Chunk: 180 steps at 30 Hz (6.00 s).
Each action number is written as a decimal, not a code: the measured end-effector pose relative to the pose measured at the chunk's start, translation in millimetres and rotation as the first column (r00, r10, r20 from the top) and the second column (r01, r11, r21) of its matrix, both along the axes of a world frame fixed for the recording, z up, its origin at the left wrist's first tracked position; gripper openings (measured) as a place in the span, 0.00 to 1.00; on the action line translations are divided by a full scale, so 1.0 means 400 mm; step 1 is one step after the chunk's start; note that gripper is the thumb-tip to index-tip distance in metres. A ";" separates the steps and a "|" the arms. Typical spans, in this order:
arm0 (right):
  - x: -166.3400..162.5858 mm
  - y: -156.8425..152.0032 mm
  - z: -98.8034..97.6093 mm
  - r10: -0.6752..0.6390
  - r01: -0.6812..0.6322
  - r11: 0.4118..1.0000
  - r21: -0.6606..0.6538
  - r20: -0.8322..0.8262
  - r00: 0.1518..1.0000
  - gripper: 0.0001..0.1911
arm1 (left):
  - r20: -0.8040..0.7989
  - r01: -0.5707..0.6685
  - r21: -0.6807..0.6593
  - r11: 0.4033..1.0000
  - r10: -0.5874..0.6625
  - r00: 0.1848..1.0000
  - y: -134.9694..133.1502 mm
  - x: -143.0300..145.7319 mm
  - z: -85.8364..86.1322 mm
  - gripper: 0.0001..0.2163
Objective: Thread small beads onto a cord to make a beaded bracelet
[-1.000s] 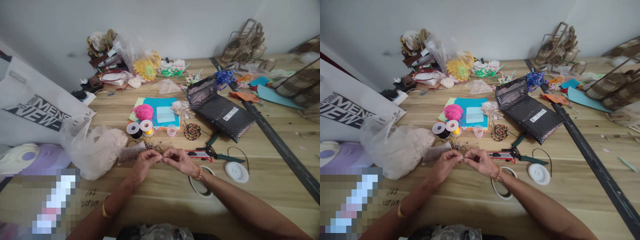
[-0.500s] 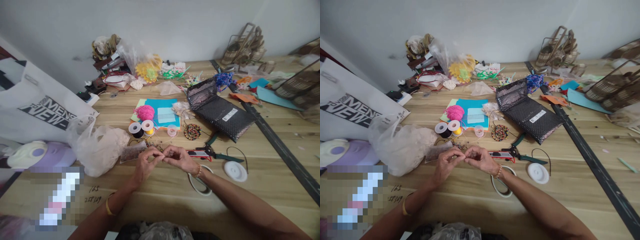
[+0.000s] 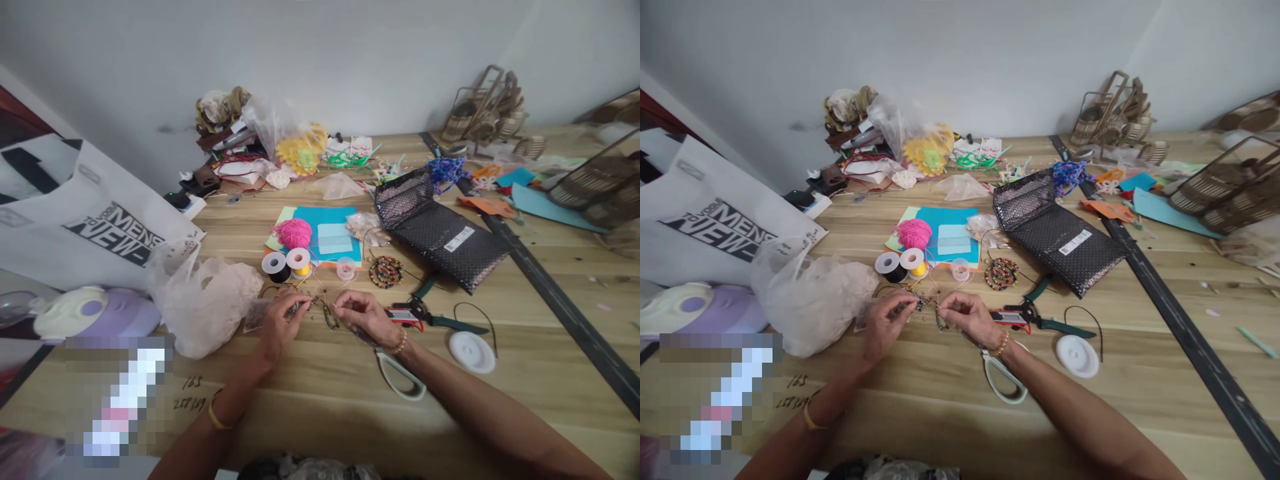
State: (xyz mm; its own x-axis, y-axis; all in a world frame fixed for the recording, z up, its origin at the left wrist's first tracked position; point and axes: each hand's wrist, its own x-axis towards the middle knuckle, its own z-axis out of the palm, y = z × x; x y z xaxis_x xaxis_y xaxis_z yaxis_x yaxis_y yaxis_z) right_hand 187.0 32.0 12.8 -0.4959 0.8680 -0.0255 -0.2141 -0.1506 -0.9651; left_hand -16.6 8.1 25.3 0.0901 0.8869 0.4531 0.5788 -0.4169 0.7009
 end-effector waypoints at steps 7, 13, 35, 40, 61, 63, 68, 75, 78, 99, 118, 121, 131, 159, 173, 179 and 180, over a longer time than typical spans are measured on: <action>-0.002 0.001 0.000 0.001 0.001 0.997 -0.072 0.016 1.000 0.16 | -0.184 0.059 0.003 0.998 -0.057 0.981 0.018 -0.030 -0.029 0.05; 0.002 0.002 0.004 -0.006 0.007 0.998 -0.067 0.017 1.000 0.14 | -0.276 0.159 -0.065 0.985 -0.171 0.946 0.014 -0.026 -0.036 0.04; 0.016 0.010 0.008 0.267 -0.278 0.940 -0.199 -0.081 0.960 0.14 | -0.422 0.232 -0.093 0.968 -0.250 0.872 0.010 -0.026 -0.042 0.05; 0.014 0.010 0.005 0.238 -0.244 0.951 -0.193 -0.054 0.970 0.15 | -0.417 0.252 -0.093 0.963 -0.267 0.869 0.012 -0.026 -0.043 0.06; 0.009 -0.004 0.015 0.283 -0.277 0.954 -0.112 0.035 0.959 0.17 | 0.727 0.454 -0.605 0.654 0.219 0.651 -0.016 0.050 -0.018 0.10; 0.007 -0.005 0.013 0.288 -0.283 0.953 -0.107 0.036 0.957 0.18 | 0.780 0.535 -0.601 0.595 0.286 0.557 -0.015 0.058 -0.025 0.11; 0.005 -0.005 0.014 0.289 -0.284 0.954 -0.098 0.037 0.957 0.17 | 0.800 0.594 -0.599 0.537 0.362 0.479 -0.014 0.065 -0.026 0.12; 0.002 -0.006 0.013 0.271 -0.266 0.959 -0.098 0.038 0.962 0.16 | 0.810 0.610 -0.585 0.534 0.357 0.464 -0.015 0.062 -0.033 0.12; 0.000 -0.004 0.003 0.267 -0.262 0.961 -0.093 0.043 0.963 0.17 | 0.808 0.605 -0.588 0.537 0.364 0.462 -0.015 0.062 -0.034 0.12; 0.001 0.000 -0.010 0.285 -0.282 0.954 -0.106 0.021 0.958 0.17 | 0.817 0.613 -0.573 0.543 0.316 0.483 -0.017 0.058 -0.037 0.11; 0.000 -0.003 0.004 0.270 -0.263 0.959 -0.107 0.065 0.961 0.17 | 0.803 0.603 -0.579 0.549 0.258 0.537 -0.018 0.060 -0.029 0.11; -0.001 -0.002 0.002 0.281 -0.271 0.955 -0.125 0.076 0.957 0.18 | 0.784 0.573 -0.591 0.567 0.238 0.574 -0.019 0.056 -0.041 0.10; -0.002 0.003 -0.006 0.269 -0.261 0.953 -0.152 0.034 0.963 0.18 | 0.556 0.314 -0.606 0.731 0.108 0.824 -0.019 0.046 -0.020 0.04; 0.004 -0.009 -0.002 0.337 -0.330 0.941 -0.077 0.106 0.935 0.14 | 0.542 0.282 -0.341 0.897 -0.057 0.838 -0.037 0.041 0.022 0.08; 0.005 -0.022 0.006 0.263 -0.266 0.960 -0.085 -0.051 0.963 0.14 | 0.590 0.341 -0.272 0.900 -0.124 0.798 -0.043 0.045 0.041 0.08; -0.001 -0.016 -0.003 0.197 -0.194 0.979 -0.062 0.038 0.980 0.15 | 0.504 0.283 -0.280 0.917 -0.110 0.856 -0.035 0.037 0.018 0.06; -0.001 -0.014 -0.003 0.188 -0.185 0.981 -0.055 0.043 0.981 0.15 | 0.476 0.264 -0.275 0.924 -0.108 0.873 -0.033 0.034 0.017 0.05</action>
